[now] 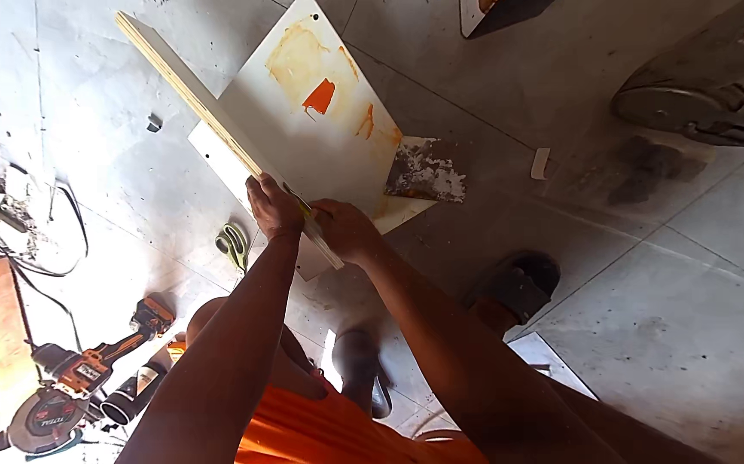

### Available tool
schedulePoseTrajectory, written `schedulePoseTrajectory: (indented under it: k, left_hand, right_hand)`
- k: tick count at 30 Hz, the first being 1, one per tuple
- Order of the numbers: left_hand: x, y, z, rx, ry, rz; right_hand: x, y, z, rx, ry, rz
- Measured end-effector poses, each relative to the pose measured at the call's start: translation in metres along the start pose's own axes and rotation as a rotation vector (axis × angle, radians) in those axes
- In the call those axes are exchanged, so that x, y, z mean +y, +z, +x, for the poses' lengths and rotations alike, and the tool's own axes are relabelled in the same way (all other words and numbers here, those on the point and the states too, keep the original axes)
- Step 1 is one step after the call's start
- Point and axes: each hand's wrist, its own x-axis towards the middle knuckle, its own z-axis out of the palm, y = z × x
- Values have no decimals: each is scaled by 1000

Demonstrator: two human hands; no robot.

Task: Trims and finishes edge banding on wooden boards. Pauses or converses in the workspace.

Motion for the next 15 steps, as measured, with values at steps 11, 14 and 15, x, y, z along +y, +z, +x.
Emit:
schedulePoseTrajectory:
  k: [11,14,15]
  left_hand:
    - [0,-1,1,-8,0,-2]
    - [2,-3,3,-41,-18,15]
    - [3,-3,3,-61,-37,22]
  right_hand:
    - [74,-4,-73,-58,175,-75]
    - [53,-39,-87,-94,231,-149]
    - [44,-51,-90,-48,233,-153]
